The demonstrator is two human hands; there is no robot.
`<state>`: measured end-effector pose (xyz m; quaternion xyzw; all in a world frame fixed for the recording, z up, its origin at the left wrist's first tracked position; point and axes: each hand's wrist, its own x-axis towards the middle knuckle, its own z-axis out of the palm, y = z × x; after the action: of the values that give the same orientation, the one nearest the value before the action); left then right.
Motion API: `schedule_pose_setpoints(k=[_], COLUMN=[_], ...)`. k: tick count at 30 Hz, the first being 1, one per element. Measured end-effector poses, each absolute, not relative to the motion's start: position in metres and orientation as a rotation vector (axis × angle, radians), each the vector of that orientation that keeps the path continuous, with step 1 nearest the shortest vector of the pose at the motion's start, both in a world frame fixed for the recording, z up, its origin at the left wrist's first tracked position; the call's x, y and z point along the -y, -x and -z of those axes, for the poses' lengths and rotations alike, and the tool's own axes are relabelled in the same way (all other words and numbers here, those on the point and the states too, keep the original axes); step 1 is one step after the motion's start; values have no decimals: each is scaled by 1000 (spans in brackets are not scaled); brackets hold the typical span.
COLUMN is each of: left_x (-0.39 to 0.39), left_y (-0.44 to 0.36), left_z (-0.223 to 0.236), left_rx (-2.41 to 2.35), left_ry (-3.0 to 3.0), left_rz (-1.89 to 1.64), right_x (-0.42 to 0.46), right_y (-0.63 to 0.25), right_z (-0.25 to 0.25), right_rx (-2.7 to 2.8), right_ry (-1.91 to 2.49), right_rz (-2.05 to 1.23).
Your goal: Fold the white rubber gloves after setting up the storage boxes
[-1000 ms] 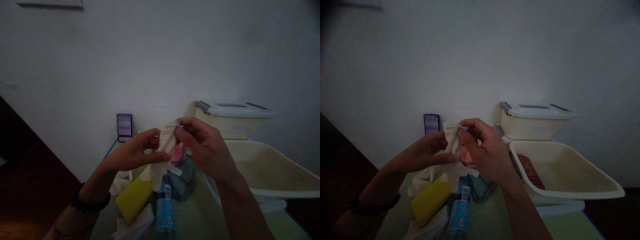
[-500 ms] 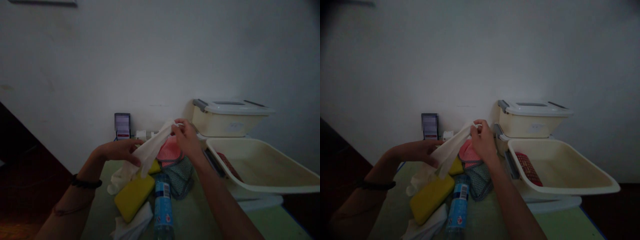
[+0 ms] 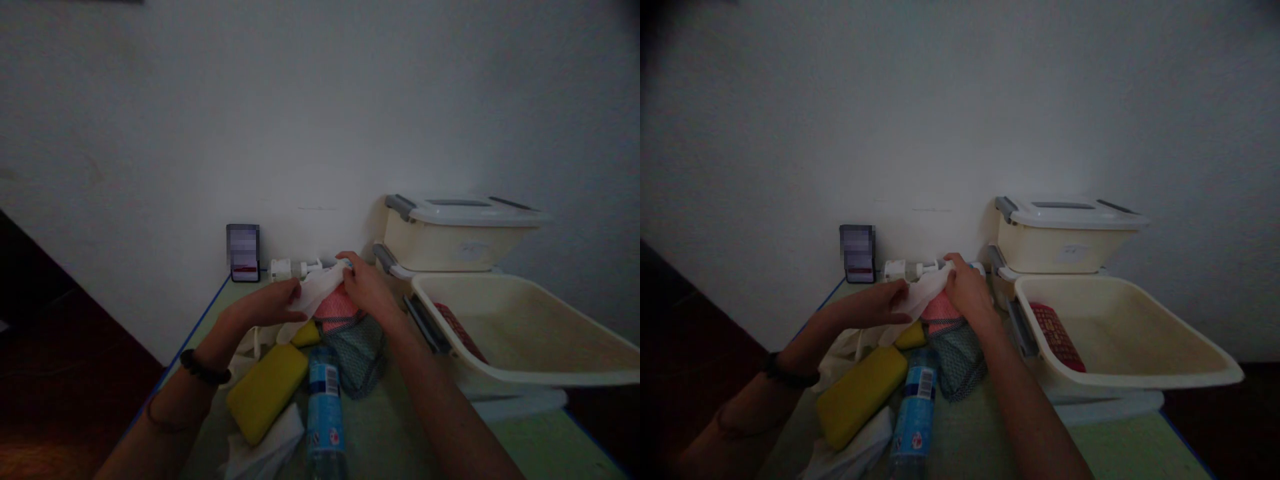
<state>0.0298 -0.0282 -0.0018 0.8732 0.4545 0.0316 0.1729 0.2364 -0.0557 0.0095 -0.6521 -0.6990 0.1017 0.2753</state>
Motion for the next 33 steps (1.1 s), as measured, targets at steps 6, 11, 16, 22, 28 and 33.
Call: schedule_pose_setpoints(k=[6, 11, 16, 22, 28, 33], left_x=[25, 25, 34, 46, 48, 46], left_y=[-34, -29, -29, -38, -49, -53], left_z=[5, -5, -18, -21, -5, 2], left_rx=[-1277, -1256, -1278, -1262, -1244, -1321], left_ry=[-2566, -2604, -2639, -2663, -2651, -2654], left_rz=[-58, -62, -129, -52, 156, 169], right_x=[55, 52, 51, 53, 54, 54], right_y=[-238, -240, -240, -239, -237, -236], right_z=[-13, -9, -9, -10, -11, -10], right_rx=[1887, 1892, 1888, 1881, 1873, 1854], right_ry=[1704, 1712, 1733, 1765, 1773, 1738], right_rz=[-317, -330, -318, -298, -299, -344])
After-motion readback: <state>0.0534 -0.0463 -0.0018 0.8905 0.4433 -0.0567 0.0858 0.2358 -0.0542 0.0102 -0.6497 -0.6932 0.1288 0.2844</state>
